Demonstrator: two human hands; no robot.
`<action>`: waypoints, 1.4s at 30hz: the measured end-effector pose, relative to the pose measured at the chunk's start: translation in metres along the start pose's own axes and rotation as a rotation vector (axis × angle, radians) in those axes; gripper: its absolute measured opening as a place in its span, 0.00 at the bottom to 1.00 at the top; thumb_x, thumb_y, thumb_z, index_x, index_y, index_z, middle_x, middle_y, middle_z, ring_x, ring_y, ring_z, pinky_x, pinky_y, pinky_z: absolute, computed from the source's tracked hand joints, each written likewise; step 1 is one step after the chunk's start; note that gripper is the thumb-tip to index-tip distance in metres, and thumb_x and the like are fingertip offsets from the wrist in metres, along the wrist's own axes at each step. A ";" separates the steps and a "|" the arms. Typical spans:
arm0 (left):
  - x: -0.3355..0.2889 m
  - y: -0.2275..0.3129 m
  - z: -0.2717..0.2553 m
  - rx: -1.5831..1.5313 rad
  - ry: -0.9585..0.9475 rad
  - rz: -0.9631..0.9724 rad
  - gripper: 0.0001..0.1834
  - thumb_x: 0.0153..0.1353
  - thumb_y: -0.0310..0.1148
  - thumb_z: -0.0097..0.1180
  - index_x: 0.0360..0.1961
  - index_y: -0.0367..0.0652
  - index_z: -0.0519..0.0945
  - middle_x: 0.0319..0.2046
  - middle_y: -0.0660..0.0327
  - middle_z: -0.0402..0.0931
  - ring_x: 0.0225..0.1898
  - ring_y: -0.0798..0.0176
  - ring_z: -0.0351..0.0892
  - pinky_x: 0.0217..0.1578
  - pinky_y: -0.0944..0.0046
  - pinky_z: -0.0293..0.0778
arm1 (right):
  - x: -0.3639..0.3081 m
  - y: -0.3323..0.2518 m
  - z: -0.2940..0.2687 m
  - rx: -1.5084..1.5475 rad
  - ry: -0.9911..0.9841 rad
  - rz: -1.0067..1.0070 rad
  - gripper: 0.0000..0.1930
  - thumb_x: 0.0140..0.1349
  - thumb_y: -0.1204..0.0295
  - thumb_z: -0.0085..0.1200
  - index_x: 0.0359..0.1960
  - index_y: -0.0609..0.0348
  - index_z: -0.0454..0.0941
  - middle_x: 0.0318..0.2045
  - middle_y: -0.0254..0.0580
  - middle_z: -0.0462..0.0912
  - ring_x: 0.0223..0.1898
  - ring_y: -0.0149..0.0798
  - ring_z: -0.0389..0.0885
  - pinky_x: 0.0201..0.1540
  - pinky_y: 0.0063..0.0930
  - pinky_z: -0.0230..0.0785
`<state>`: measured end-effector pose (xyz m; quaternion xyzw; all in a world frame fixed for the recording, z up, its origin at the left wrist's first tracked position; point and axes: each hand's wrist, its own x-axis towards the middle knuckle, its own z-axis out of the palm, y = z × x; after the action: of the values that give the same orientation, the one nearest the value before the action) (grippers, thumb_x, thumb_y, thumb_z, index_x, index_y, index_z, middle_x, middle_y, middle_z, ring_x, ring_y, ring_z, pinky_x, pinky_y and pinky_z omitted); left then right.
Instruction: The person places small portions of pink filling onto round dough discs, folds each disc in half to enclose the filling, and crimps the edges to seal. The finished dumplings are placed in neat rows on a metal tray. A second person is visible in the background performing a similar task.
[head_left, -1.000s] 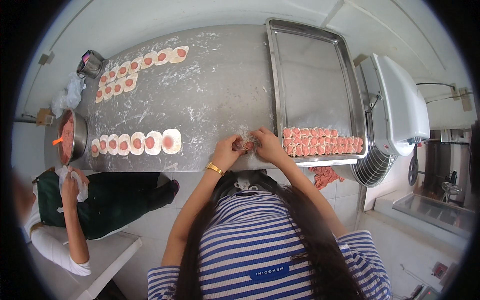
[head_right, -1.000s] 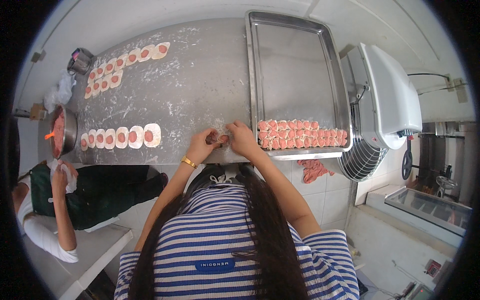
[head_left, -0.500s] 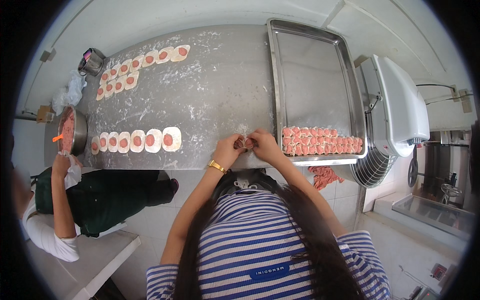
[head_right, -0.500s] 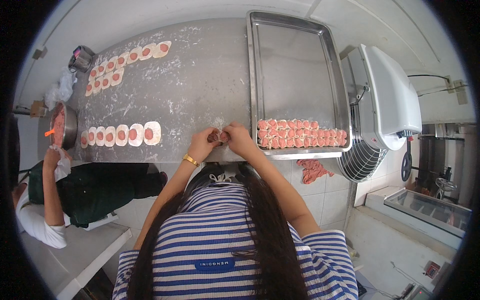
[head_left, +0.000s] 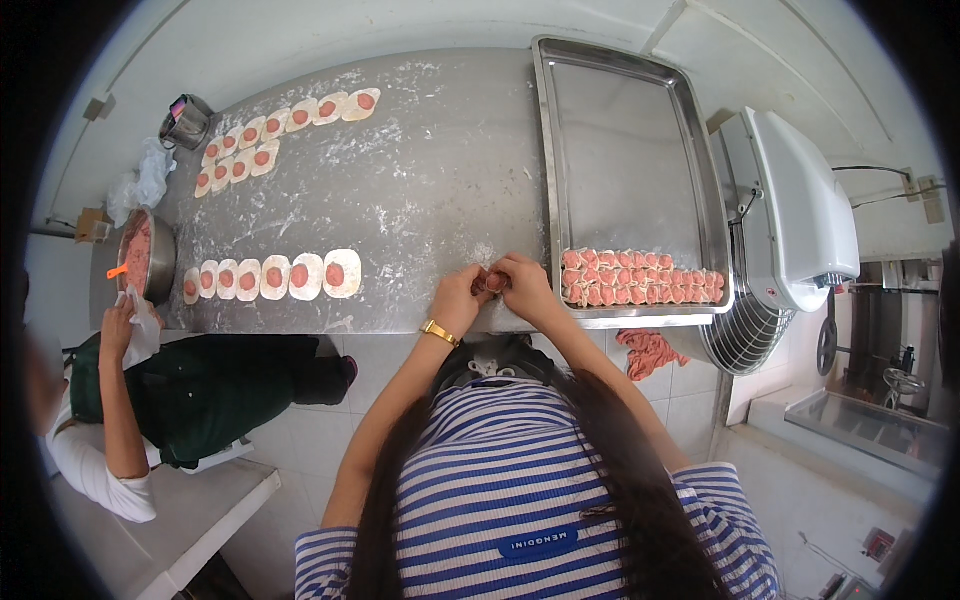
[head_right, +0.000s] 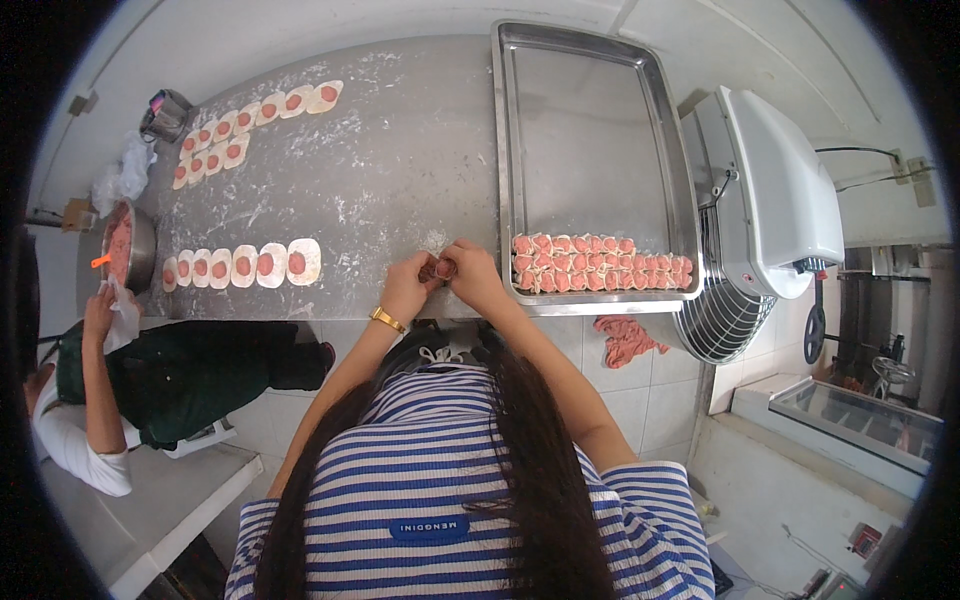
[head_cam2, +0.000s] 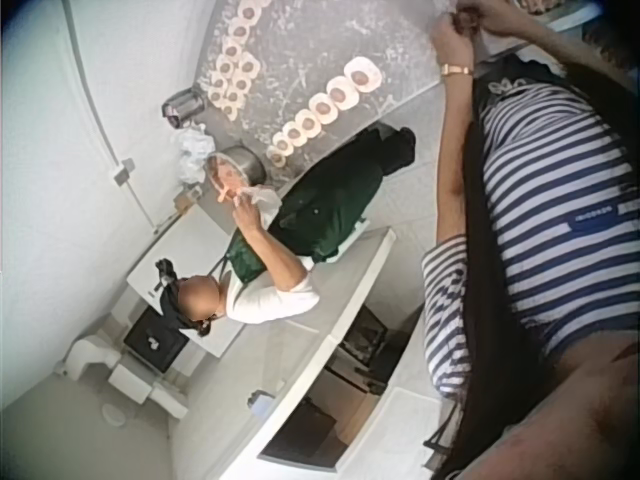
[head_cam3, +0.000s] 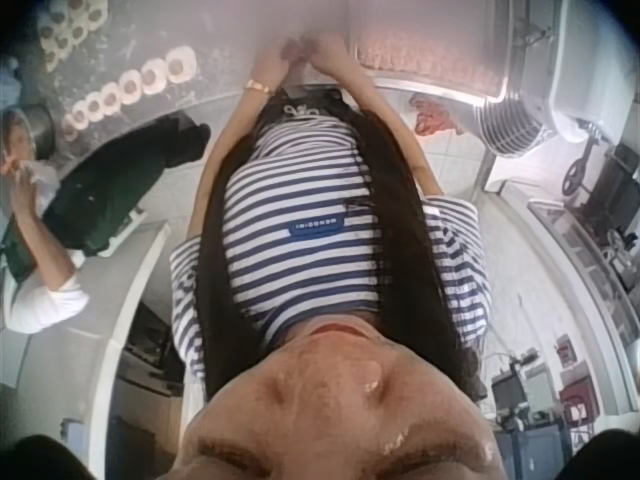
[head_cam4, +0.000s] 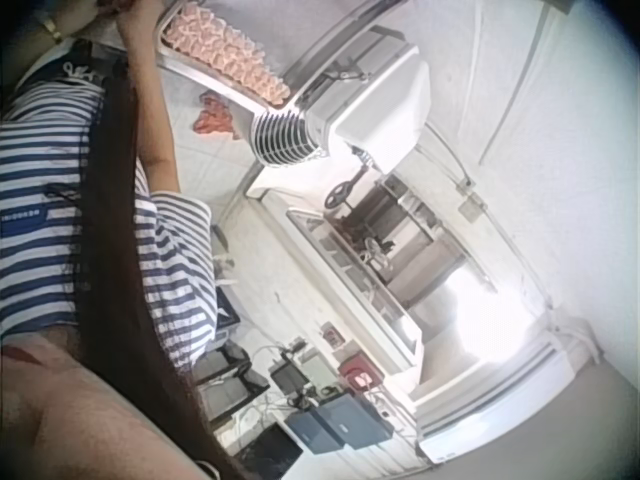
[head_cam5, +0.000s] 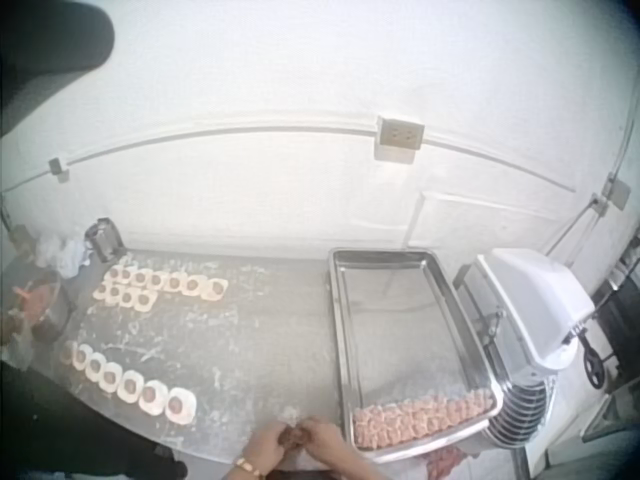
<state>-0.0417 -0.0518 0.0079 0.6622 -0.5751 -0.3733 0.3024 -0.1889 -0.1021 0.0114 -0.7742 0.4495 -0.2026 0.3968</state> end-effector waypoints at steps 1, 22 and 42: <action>0.000 0.000 -0.001 0.001 -0.011 -0.001 0.12 0.47 0.23 0.63 0.35 0.39 0.78 0.28 0.55 0.81 0.30 0.61 0.82 0.34 0.65 0.76 | 0.000 -0.001 0.000 0.012 0.033 -0.020 0.11 0.47 0.80 0.54 0.35 0.61 0.79 0.32 0.51 0.77 0.37 0.55 0.77 0.39 0.42 0.69; 0.003 -0.002 -0.003 -0.010 -0.053 0.024 0.10 0.46 0.25 0.64 0.33 0.38 0.79 0.27 0.56 0.81 0.29 0.60 0.82 0.33 0.64 0.76 | -0.011 -0.004 0.005 -0.029 0.180 -0.065 0.17 0.44 0.84 0.50 0.39 0.62 0.76 0.33 0.47 0.75 0.40 0.52 0.75 0.43 0.40 0.67; 0.281 -0.136 -0.210 0.475 0.708 -0.027 0.19 0.51 0.44 0.57 0.37 0.38 0.82 0.37 0.49 0.80 0.39 0.44 0.79 0.39 0.52 0.72 | -0.024 -0.026 -0.018 0.189 0.197 0.177 0.17 0.41 0.84 0.54 0.37 0.59 0.76 0.32 0.41 0.74 0.37 0.42 0.76 0.38 0.31 0.70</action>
<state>0.2255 -0.3143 -0.0332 0.8081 -0.4973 0.0161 0.3154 -0.1991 -0.0822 0.0437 -0.6672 0.5315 -0.2832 0.4384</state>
